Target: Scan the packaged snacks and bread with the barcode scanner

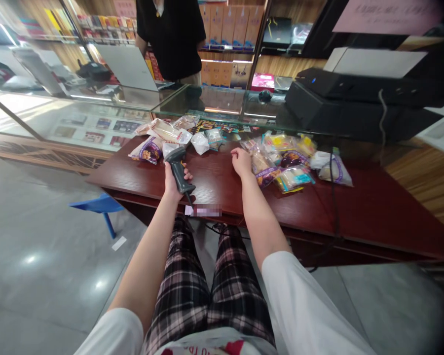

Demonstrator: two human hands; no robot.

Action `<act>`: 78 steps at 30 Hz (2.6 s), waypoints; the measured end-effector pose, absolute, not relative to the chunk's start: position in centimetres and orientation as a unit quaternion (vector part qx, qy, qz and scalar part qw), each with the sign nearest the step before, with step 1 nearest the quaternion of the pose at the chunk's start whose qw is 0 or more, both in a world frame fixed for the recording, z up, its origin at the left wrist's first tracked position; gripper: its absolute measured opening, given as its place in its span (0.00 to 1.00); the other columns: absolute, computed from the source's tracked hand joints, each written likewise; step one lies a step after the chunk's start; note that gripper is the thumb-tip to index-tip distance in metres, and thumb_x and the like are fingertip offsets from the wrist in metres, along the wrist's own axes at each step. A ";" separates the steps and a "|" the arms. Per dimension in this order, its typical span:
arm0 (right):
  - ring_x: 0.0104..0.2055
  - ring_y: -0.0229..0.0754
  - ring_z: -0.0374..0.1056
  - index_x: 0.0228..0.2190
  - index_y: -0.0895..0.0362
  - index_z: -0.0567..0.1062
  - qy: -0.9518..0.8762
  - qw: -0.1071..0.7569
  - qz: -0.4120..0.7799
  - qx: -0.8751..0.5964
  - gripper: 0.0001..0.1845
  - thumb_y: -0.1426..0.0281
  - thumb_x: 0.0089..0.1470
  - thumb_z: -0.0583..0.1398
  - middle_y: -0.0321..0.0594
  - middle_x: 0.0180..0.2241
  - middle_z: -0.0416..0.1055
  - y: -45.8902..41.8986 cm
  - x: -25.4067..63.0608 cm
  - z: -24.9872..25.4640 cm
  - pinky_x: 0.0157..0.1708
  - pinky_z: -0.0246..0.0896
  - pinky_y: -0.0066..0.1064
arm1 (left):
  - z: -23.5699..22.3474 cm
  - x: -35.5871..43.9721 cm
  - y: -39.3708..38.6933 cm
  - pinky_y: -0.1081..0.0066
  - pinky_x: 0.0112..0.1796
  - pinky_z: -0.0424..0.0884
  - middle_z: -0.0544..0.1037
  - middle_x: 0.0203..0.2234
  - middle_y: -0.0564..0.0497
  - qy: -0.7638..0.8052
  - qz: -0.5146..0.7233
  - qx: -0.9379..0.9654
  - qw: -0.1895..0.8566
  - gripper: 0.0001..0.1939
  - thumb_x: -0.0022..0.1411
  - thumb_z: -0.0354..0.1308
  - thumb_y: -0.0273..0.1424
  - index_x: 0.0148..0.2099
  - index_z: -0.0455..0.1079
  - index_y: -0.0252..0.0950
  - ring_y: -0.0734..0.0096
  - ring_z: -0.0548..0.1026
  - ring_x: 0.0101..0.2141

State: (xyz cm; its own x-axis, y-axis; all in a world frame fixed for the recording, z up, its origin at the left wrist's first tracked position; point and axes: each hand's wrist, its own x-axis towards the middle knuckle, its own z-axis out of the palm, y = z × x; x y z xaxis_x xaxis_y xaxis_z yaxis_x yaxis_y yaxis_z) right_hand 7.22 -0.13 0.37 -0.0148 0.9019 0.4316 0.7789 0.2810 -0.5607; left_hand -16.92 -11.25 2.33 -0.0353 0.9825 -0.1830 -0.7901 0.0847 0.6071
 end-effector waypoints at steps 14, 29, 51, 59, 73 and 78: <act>0.55 0.61 0.67 0.67 0.56 0.51 -0.821 0.164 0.081 -0.542 0.39 0.70 0.56 0.57 0.55 0.64 0.58 0.6 0.6 2.2 0.52 0.64 0.54 | 2.7 -16.6 -10.5 0.76 0.22 0.68 0.65 0.18 0.53 0.302 0.627 0.165 0.699 0.36 0.66 0.34 0.58 0.34 0.68 0.32 0.80 0.62 0.15; 0.62 0.58 0.55 0.53 0.59 0.71 -0.824 0.286 0.029 -0.489 0.22 0.68 0.58 0.55 0.49 0.66 0.54 0.0 -0.9 0.3 0.58 0.55 0.52 | 2.7 -16.4 -10.5 0.76 0.23 0.68 0.66 0.18 0.53 0.307 0.623 0.161 0.701 0.35 0.66 0.35 0.57 0.34 0.68 0.32 0.81 0.63 0.15; 0.56 0.54 0.64 0.53 0.60 0.65 -0.791 0.326 0.057 -0.514 0.23 0.61 0.60 0.54 0.55 0.58 0.62 -0.7 -1.0 0.6 0.55 0.61 0.44 | 2.3 -16.5 -10.4 0.75 0.23 0.69 0.67 0.18 0.53 0.298 0.640 0.154 0.692 0.34 0.66 0.36 0.57 0.36 0.67 0.32 0.80 0.64 0.16; 0.54 0.53 0.67 0.57 0.55 0.63 -0.790 0.342 0.082 -0.502 0.33 0.57 0.53 0.63 0.49 0.57 0.66 -0.6 -1.0 0.3 0.53 0.65 0.44 | 2.6 -16.5 -10.5 0.76 0.23 0.68 0.67 0.18 0.52 0.302 0.638 0.147 0.693 0.35 0.67 0.35 0.57 0.35 0.67 0.31 0.80 0.64 0.16; 0.49 0.51 0.69 0.47 0.58 0.67 -0.676 0.479 0.271 -0.490 0.31 0.68 0.39 0.67 0.46 0.47 0.72 1.7 1.1 -1.3 0.52 0.64 0.43 | 2.4 -16.9 -10.2 0.75 0.22 0.69 0.67 0.18 0.52 0.285 0.628 0.139 0.710 0.34 0.68 0.35 0.55 0.34 0.67 0.30 0.79 0.63 0.15; 0.51 0.51 0.66 0.48 0.56 0.67 -0.705 0.486 0.192 -0.479 0.32 0.72 0.38 0.67 0.47 0.49 0.68 0.1 1.8 -1.7 0.53 0.61 0.42 | 2.1 -17.1 -10.4 0.75 0.22 0.69 0.66 0.18 0.52 0.267 0.623 0.150 0.720 0.34 0.67 0.36 0.56 0.35 0.68 0.30 0.79 0.62 0.16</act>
State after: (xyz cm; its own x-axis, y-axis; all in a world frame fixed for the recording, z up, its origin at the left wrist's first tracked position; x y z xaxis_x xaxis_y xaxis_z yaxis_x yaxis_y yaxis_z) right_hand 1.81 0.08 -1.67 -0.0673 0.8622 0.5020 0.4891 0.4670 -0.7366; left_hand -17.15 -10.37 2.14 0.0813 0.9767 -0.1984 -0.8167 0.1794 0.5484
